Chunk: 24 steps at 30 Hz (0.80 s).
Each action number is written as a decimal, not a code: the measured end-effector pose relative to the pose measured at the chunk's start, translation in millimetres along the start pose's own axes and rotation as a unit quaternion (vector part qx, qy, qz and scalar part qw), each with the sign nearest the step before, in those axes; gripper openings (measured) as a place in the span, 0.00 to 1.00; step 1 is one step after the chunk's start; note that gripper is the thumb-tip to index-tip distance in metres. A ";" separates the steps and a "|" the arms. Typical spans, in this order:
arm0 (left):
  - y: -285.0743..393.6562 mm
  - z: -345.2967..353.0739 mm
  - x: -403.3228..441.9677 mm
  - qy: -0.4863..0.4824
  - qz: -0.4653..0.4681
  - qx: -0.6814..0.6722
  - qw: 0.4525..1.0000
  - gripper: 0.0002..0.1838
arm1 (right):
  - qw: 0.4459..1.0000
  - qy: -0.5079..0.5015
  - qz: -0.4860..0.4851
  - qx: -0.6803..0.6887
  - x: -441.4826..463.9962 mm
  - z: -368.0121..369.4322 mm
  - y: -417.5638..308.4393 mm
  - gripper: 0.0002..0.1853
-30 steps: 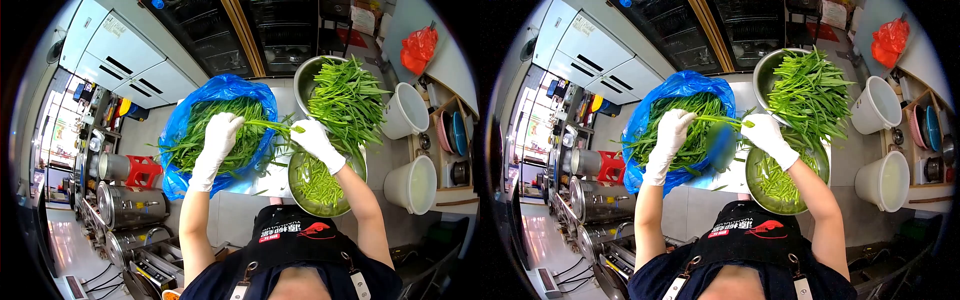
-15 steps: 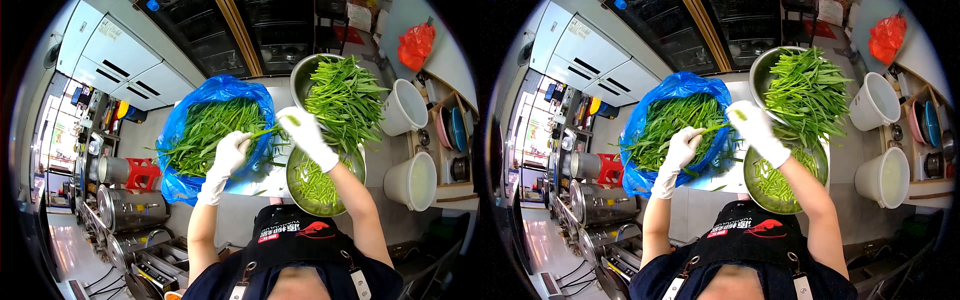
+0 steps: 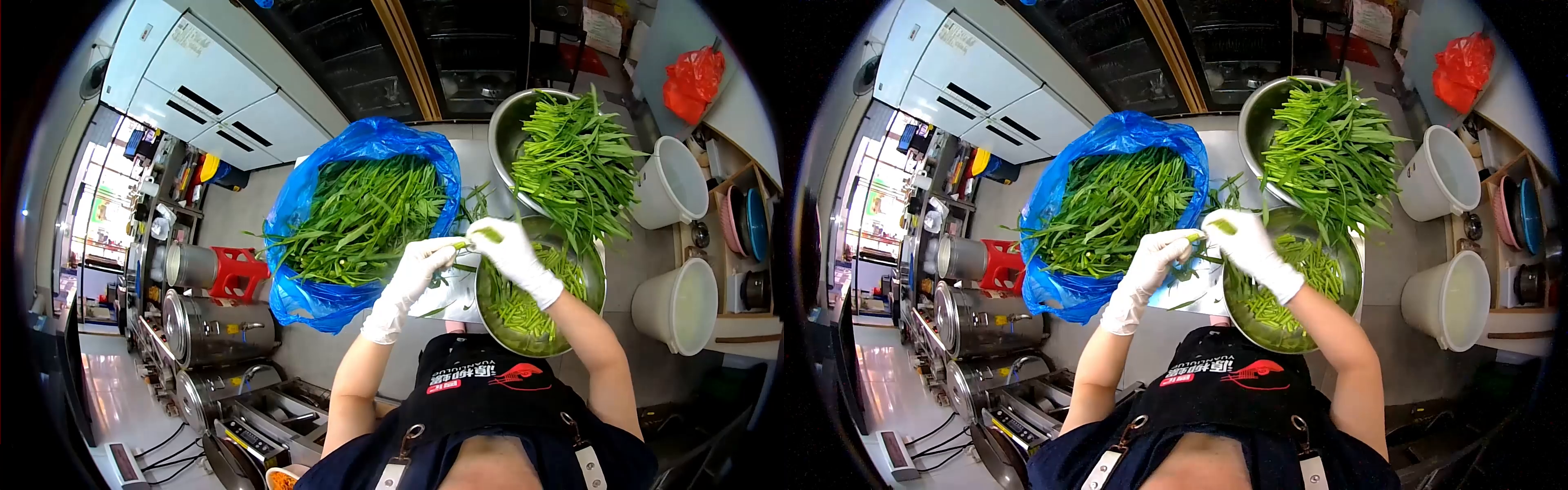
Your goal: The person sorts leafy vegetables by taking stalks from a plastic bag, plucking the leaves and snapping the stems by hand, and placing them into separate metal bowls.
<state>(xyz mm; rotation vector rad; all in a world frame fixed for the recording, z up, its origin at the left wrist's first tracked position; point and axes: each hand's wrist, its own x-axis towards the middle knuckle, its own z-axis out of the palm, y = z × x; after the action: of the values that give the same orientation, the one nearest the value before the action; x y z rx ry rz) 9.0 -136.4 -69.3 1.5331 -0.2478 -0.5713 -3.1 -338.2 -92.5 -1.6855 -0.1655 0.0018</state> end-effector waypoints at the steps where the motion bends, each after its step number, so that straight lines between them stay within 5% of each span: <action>1: 7.5 5.9 -2.1 0.000 -0.006 0.003 1.000 0.17 | 0.993 0.018 0.077 0.089 -0.7 -13.9 -8.6 0.06; 4: 17.8 20.7 -4.7 -0.025 -0.039 0.056 0.997 0.17 | 0.983 0.090 0.147 0.067 -11.6 -63.0 -36.2 0.05; 6: -9.7 26.8 2.3 -0.077 -0.003 0.063 0.995 0.17 | 0.987 0.105 0.101 0.063 -25.2 -103.9 -47.5 0.08; 8: -38.3 34.1 7.4 -0.137 -0.061 0.158 0.976 0.18 | 0.985 0.167 0.047 0.002 -41.9 -133.6 -71.2 0.09; 12: -18.6 17.3 39.1 0.034 0.097 0.468 0.878 0.17 | 0.988 0.143 -0.005 0.054 -72.6 -182.0 -68.7 0.07; 14: -24.6 -15.1 75.2 0.242 0.100 0.452 0.853 0.13 | 0.987 0.147 0.001 0.072 -79.1 -180.2 -65.4 0.09; 16: -29.2 -54.3 106.0 0.302 0.055 0.573 0.760 0.10 | 0.983 0.151 -0.023 0.098 -77.7 -168.4 -51.1 0.09; 18: -51.2 -93.3 124.4 0.263 -0.035 0.694 0.669 0.08 | 0.972 0.166 -0.013 0.167 -77.5 -153.3 -41.3 0.09; 20: -69.9 -118.9 124.2 0.241 -0.009 0.733 0.636 0.07 | 0.960 0.156 0.002 0.234 -79.3 -146.3 -27.4 0.09; 21: -62.1 -118.8 126.0 0.233 -0.052 0.689 0.684 0.06 | 0.962 0.152 0.001 0.227 -79.5 -143.6 -25.6 0.09; 24: -63.5 -130.7 130.7 0.203 -0.129 0.653 0.718 0.07 | 0.958 0.154 0.037 0.241 -79.6 -138.7 -24.3 0.08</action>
<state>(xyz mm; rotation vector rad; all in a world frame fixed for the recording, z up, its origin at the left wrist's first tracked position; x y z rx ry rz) 172.1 -83.9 -163.2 3.0759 -0.0597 -0.1833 -70.9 -481.2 -59.1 -1.1846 0.1256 -0.1527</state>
